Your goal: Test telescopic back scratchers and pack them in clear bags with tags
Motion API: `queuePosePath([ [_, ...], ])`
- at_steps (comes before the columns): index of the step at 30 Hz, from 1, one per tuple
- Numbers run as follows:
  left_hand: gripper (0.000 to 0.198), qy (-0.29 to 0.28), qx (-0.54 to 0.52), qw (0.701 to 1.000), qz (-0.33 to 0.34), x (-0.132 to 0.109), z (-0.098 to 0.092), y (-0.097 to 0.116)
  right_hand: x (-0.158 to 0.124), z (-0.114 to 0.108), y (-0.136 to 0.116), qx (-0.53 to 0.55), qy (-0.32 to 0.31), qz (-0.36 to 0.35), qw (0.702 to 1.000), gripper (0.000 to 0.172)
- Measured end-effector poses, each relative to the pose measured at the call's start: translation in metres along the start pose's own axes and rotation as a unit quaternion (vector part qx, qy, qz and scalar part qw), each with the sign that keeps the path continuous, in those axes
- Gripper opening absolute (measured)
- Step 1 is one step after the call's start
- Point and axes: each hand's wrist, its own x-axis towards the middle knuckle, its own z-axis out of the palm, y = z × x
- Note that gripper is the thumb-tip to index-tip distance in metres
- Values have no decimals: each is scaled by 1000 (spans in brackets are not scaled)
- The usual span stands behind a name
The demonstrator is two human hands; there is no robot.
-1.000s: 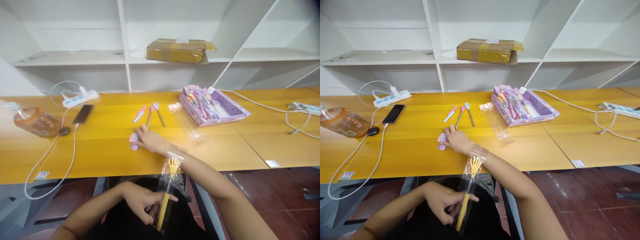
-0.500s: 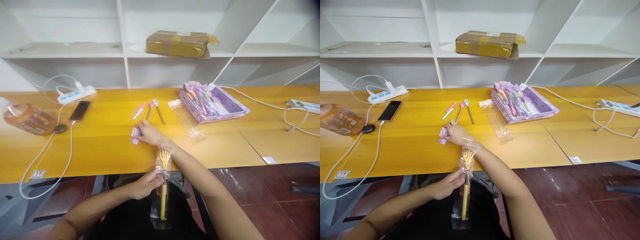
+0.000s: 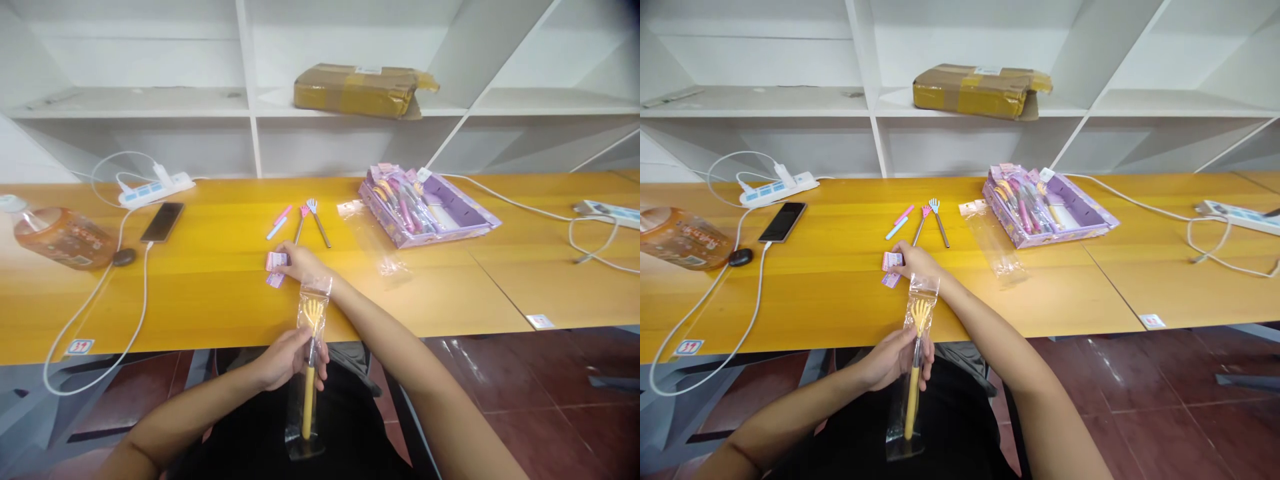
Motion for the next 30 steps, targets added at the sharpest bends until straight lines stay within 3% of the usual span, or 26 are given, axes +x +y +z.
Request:
queuePosePath([
  [6, 73, -8, 107, 994, -13, -2, 0, 0, 3, -1, 2, 12, 24, -4, 1000, 12],
  [11, 63, -3, 130, 992, 5, -5, -2, -3, 0, -7, -4, -17, 47, -15, 999, 33],
  [14, 55, 4, 120, 993, 7, -9, -1, -2, -2, -11, -8, -33, 68, -14, 997, 34],
  [19, 71, -3, 90, 996, -1, -11, 1, 1, -2, -13, -11, -53, 84, -52, 994, 35],
  [22, 53, 11, 34, 999, 22, -9, 7, 3, 1, -19, -12, -46, 109, -81, 990, 38],
  [27, 34, 84, -63, 992, 71, -8, 19, 12, -22, -58, -25, 97, 166, -47, 980, 37],
  [30, 48, 91, -92, 989, 75, -8, 19, 19, -67, -79, -43, 210, 187, -26, 959, 33],
])
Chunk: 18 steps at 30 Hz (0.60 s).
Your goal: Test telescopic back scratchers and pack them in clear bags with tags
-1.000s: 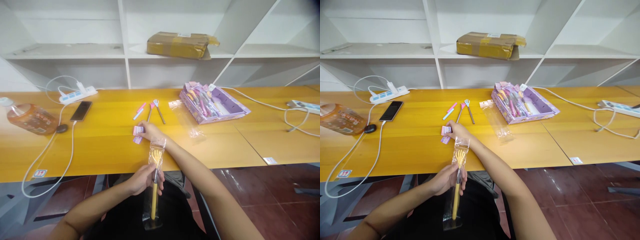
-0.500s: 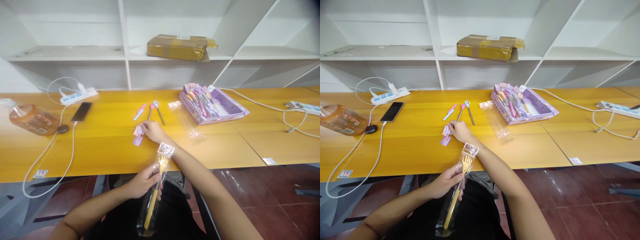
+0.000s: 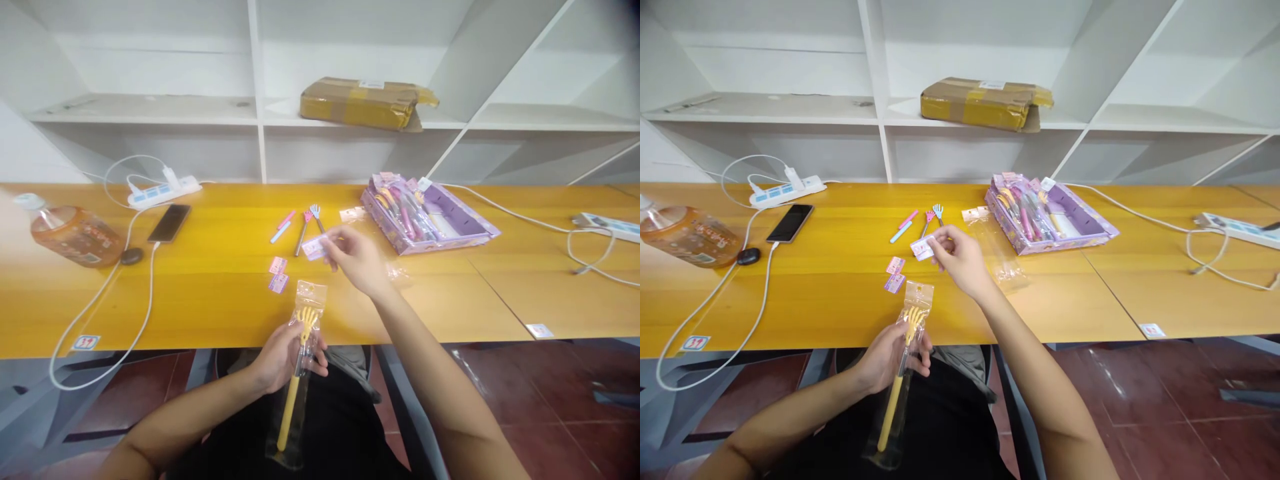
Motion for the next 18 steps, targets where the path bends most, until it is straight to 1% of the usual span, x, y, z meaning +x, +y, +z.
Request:
queuePosePath([
  [1, 53, 2, -3, 1000, 1, 1, 0, 2, -17, -5, -9, 22, 12, -1, 1000, 34],
  [3, 52, 19, -5, 1000, 13, 2, -2, 4, -54, -6, -21, 42, 29, -23, 998, 30],
  [5, 47, 41, 3, 999, 28, 3, -3, 6, -90, 0, -25, 12, 41, -84, 996, 25],
  [7, 46, 48, 24, 998, 40, 3, -4, 7, -116, 9, -20, -54, 8, -173, 983, 21],
  [8, 48, 45, 37, 997, 45, 3, -5, 7, -124, 13, -15, -87, -14, -208, 974, 20],
  [9, 51, 39, 50, 997, 49, 4, -6, 7, -129, 17, -10, -121, -35, -239, 963, 19],
  [11, 55, 40, 69, 995, 64, 4, -7, 8, -131, 21, 0, -180, -54, -279, 942, 17],
  [13, 49, 53, 93, 990, 96, 7, -9, 10, -127, 21, 10, -223, -53, -302, 925, 15],
  [14, 44, 57, 115, 985, 118, 8, -10, 12, -124, 21, 14, -238, -53, -312, 918, 15],
  [16, 36, 44, 185, 968, 162, 12, -13, 16, -121, 20, 20, -258, -55, -333, 905, 20],
  [18, 36, 16, 255, 949, 184, 15, -16, 19, -120, 21, 24, -274, -60, -351, 893, 25],
])
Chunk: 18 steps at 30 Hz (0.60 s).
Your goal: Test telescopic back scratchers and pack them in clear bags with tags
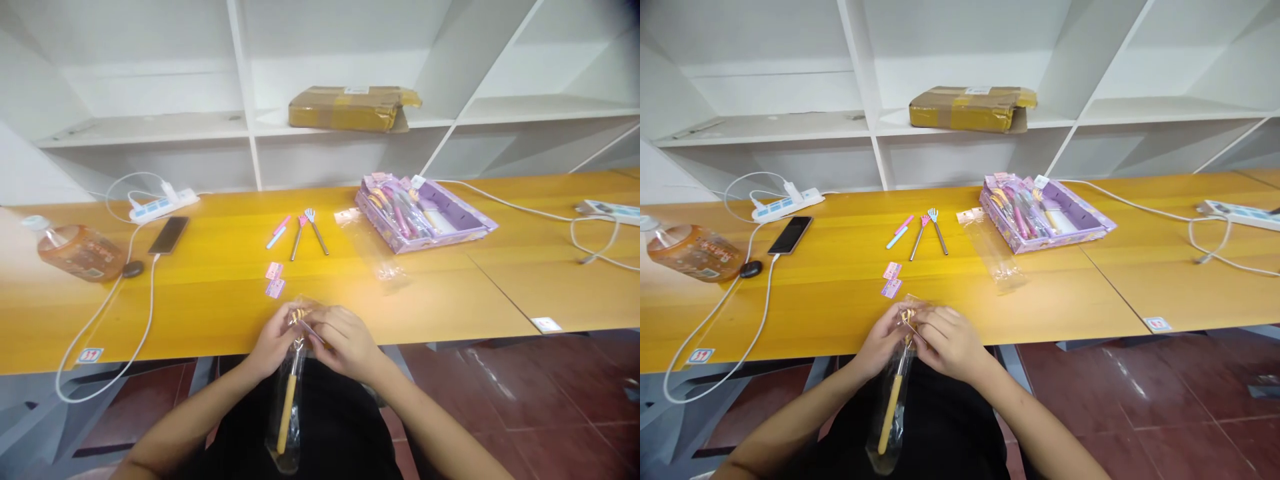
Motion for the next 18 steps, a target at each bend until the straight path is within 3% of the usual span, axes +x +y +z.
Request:
queuePosePath([
  [4, 42, -20, 20, 1000, 1, 5, -4, -2, -5, 5, 6, -17, -16, 10, 1000, 32],
  [11, 44, -45, -77, 993, -82, 2, -4, -7, -13, 9, 21, -51, 10, 62, 997, 39],
  [18, 38, -15, -94, 992, -89, 4, -5, -6, -13, 15, 22, -120, 39, 62, 990, 36],
])
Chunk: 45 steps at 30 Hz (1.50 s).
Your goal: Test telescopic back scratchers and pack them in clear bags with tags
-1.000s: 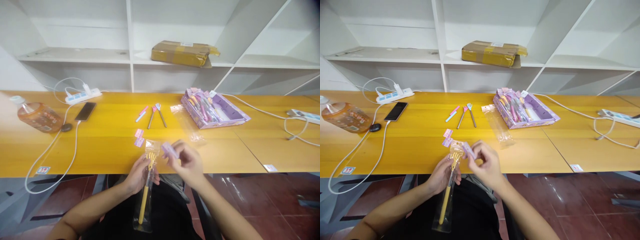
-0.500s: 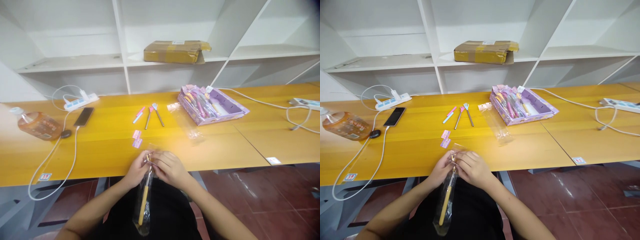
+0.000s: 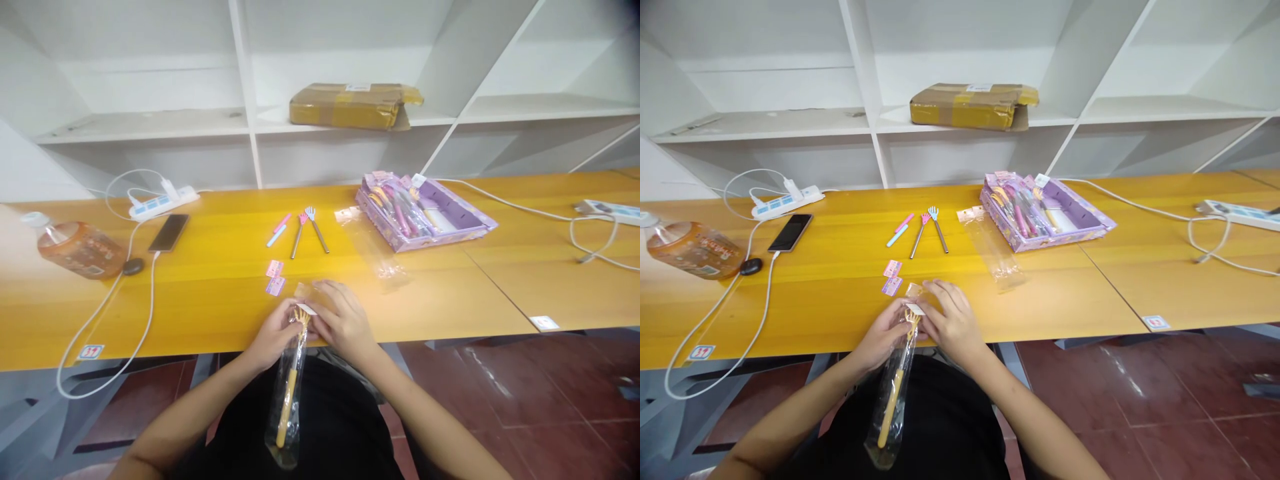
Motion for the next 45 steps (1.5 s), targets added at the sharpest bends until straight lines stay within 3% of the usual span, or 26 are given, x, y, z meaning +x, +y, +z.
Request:
queuePosePath([
  [4, 39, -26, 8, 1000, -2, -1, -1, -2, 1, 3, 6, -17, -9, 27, 999, 39],
  [9, 39, -24, 25, 999, -10, 1, -3, 0, -4, 7, 6, 67, -31, 49, 996, 36],
  [16, 27, 25, 259, 964, 51, 29, -3, 15, -7, 10, 0, 127, -41, 54, 990, 32],
  [21, 41, 41, 218, 974, 39, 36, 1, 9, -6, 4, 1, 140, -12, 86, 986, 27],
  [25, 53, 60, 206, 976, 37, 32, -1, 6, -6, -3, 1, 135, 51, 24, 989, 32],
  [29, 54, 79, 191, 976, 64, 32, -2, 9, -5, -4, 0, 141, 1, -58, 988, 41],
  [36, 51, 97, 182, 976, 74, 33, 1, 10, 0, -1, 5, 110, 16, 23, 994, 40],
  [39, 40, 82, 183, 976, 85, 33, 5, 15, -2, -1, 7, 120, 25, -5, 992, 43],
  [42, 39, 67, 172, 978, 93, 34, 7, 17, -4, -1, 6, 151, -20, -53, 987, 47],
  [45, 42, 62, 170, 980, 85, 33, 7, 15, -1, 0, 6, 136, -24, -22, 990, 43],
])
